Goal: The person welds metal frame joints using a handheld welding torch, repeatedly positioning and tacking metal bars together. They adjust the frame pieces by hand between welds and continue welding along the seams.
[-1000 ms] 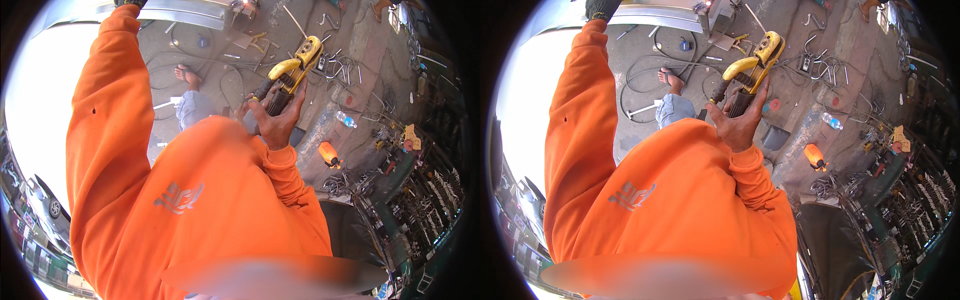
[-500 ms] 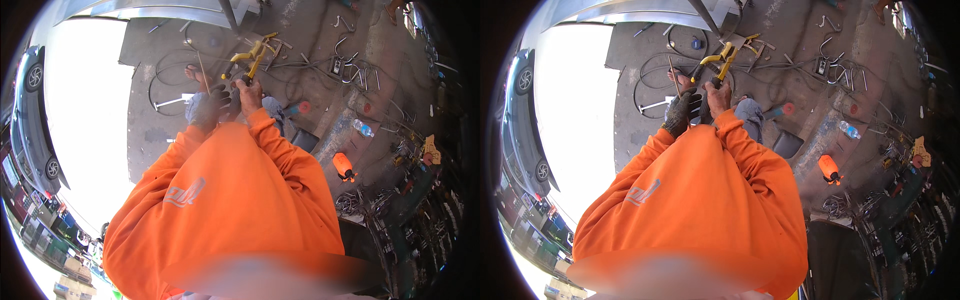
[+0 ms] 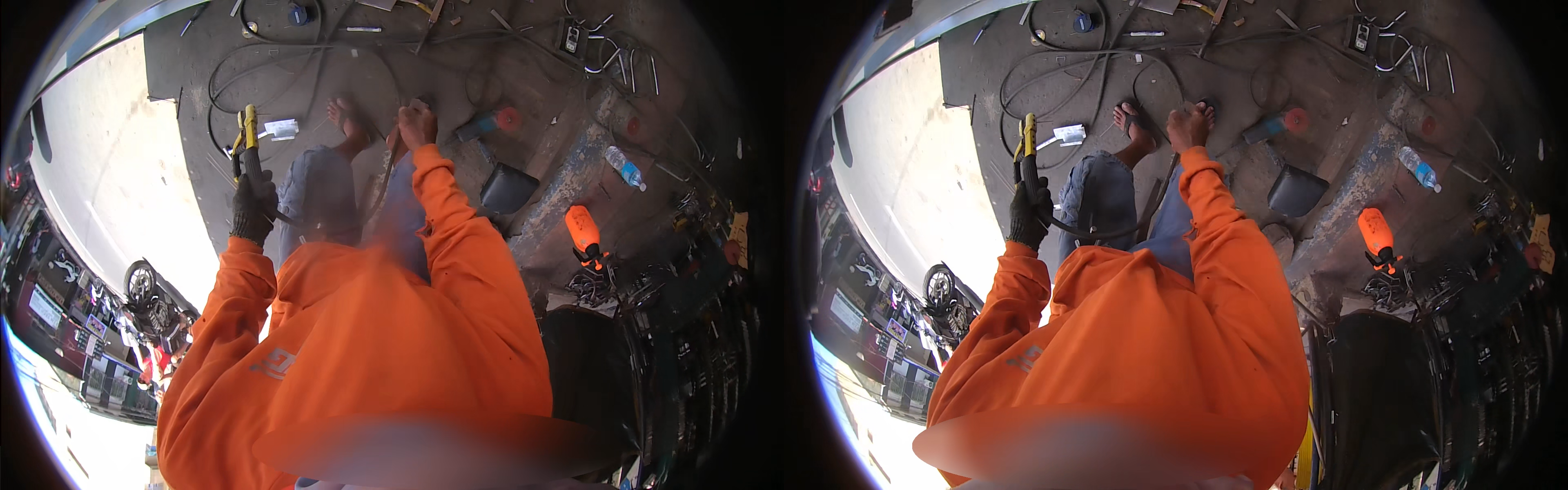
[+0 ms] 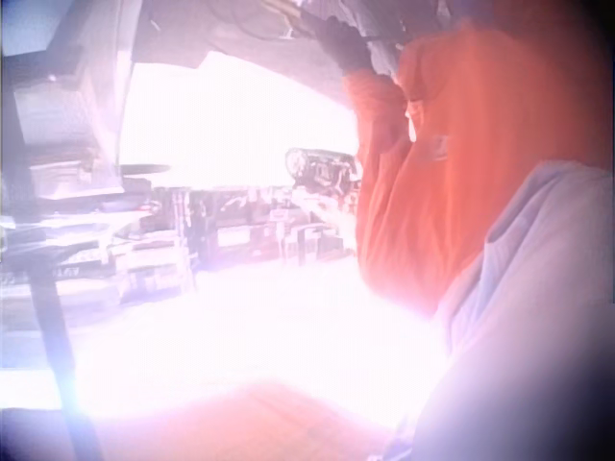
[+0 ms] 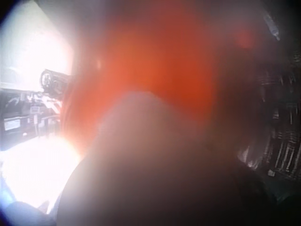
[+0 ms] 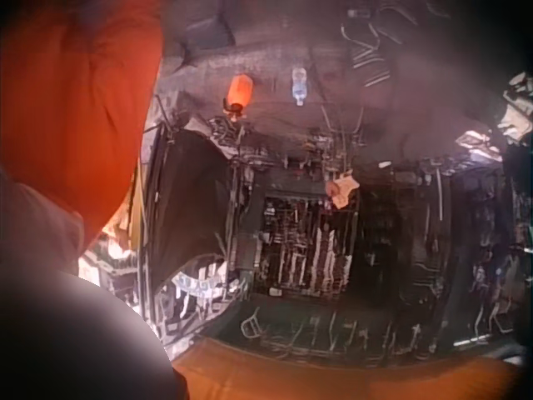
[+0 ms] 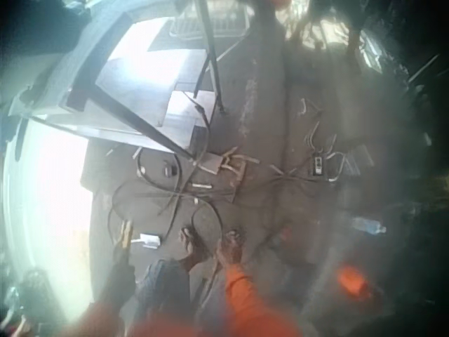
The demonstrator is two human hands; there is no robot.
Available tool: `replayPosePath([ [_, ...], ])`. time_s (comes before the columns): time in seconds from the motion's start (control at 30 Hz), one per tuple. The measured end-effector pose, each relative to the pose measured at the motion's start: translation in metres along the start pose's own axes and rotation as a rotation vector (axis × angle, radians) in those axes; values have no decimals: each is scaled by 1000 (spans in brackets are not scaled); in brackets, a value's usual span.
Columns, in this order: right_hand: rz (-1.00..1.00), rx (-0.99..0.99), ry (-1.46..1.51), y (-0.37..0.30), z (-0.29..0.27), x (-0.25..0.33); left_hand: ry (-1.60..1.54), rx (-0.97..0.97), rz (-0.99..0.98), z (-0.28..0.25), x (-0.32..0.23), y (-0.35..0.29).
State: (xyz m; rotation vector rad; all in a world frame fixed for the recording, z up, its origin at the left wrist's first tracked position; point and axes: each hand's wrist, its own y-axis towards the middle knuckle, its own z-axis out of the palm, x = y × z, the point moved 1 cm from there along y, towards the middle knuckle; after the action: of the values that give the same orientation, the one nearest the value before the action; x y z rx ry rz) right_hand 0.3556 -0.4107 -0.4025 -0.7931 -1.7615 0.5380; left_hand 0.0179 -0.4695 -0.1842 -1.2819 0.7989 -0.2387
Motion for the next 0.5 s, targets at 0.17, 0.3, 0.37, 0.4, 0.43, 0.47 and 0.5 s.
replayPosePath([
  [0.17,158,-208,-209,155,-22,-113,37,-84,-19,-23,3,65],
  [0.3,195,-297,-410,264,9,-125,-77,-4,5,-15,7,113],
  [0.37,207,-311,-332,306,30,-116,849,-9,546,-3,10,128],
  [0.4,207,-333,-381,326,34,-111,779,-28,520,6,16,137],
  [0.43,158,-232,-408,341,60,-107,425,-108,319,8,21,142],
  [0.47,149,-146,-359,355,69,-107,217,-75,229,14,25,150],
  [0.5,162,-169,-431,369,82,-107,213,-134,233,17,26,154],
])
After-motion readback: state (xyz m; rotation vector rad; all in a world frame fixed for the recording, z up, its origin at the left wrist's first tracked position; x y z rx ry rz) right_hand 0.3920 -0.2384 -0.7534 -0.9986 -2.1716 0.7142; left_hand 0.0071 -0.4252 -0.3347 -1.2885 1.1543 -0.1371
